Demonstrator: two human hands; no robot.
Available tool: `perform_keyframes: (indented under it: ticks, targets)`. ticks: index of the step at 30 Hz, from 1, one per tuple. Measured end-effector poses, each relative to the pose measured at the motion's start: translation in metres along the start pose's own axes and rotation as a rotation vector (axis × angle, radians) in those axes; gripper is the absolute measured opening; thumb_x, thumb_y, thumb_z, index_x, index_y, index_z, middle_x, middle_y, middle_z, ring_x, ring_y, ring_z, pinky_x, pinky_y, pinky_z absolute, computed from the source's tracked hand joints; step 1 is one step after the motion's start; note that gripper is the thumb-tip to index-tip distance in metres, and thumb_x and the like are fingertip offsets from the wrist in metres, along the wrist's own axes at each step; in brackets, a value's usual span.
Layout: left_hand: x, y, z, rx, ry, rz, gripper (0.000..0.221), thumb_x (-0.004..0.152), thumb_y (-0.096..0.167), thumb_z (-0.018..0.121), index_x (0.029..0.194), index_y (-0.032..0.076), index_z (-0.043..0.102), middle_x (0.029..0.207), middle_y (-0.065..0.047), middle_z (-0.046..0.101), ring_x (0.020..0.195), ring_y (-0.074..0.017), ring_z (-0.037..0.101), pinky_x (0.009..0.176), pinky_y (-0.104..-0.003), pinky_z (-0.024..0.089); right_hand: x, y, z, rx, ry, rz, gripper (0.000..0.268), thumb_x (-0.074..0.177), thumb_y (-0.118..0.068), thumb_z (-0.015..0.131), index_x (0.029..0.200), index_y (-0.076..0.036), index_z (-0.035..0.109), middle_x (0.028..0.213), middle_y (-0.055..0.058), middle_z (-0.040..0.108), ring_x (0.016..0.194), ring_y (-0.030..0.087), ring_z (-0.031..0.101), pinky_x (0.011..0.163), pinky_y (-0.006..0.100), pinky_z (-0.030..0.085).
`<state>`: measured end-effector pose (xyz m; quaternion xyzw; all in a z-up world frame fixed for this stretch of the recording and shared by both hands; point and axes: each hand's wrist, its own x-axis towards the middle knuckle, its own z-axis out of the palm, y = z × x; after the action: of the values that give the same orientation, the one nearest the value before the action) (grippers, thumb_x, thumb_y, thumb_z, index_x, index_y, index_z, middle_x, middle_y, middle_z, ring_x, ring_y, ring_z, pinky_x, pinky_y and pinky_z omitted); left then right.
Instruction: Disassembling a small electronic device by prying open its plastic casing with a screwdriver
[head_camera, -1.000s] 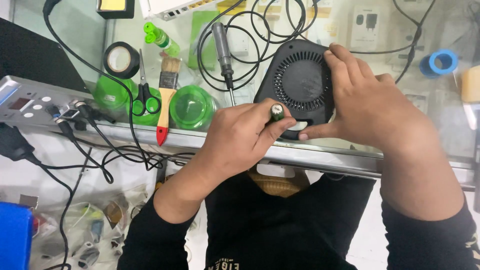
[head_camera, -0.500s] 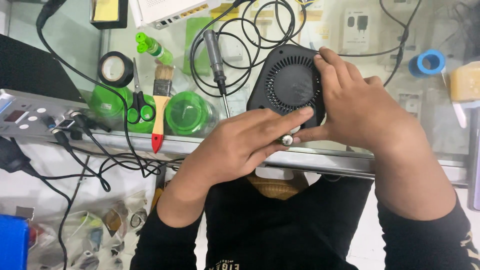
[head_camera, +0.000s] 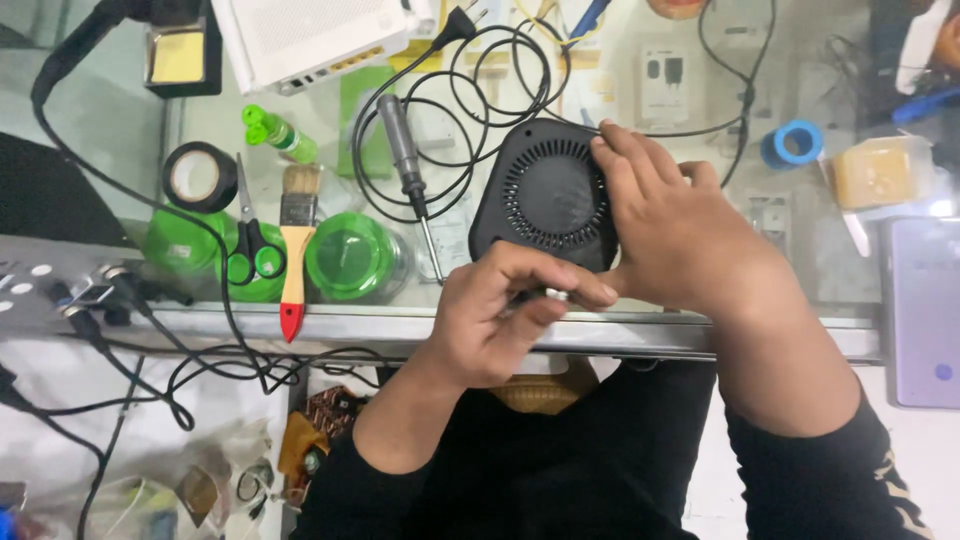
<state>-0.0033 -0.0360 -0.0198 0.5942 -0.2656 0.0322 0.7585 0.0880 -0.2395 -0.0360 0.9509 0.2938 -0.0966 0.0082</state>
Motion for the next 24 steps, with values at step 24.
perform_keyframes:
  ticks: [24]
  targets:
    - [0.01,-0.031,0.002,-0.282,0.004,0.025,0.04,0.111,0.05,0.046,0.113,0.011,0.046,0.078,-0.003,0.044,0.063,-0.0108,0.036,0.057,-0.024,0.032,0.0,-0.008,-0.01,0.022,-0.031,0.03,0.149,0.058,-0.095,0.069,0.158,0.003,0.02,0.171,0.017,0.017,0.151,0.032,0.026,0.1,0.065,0.037]
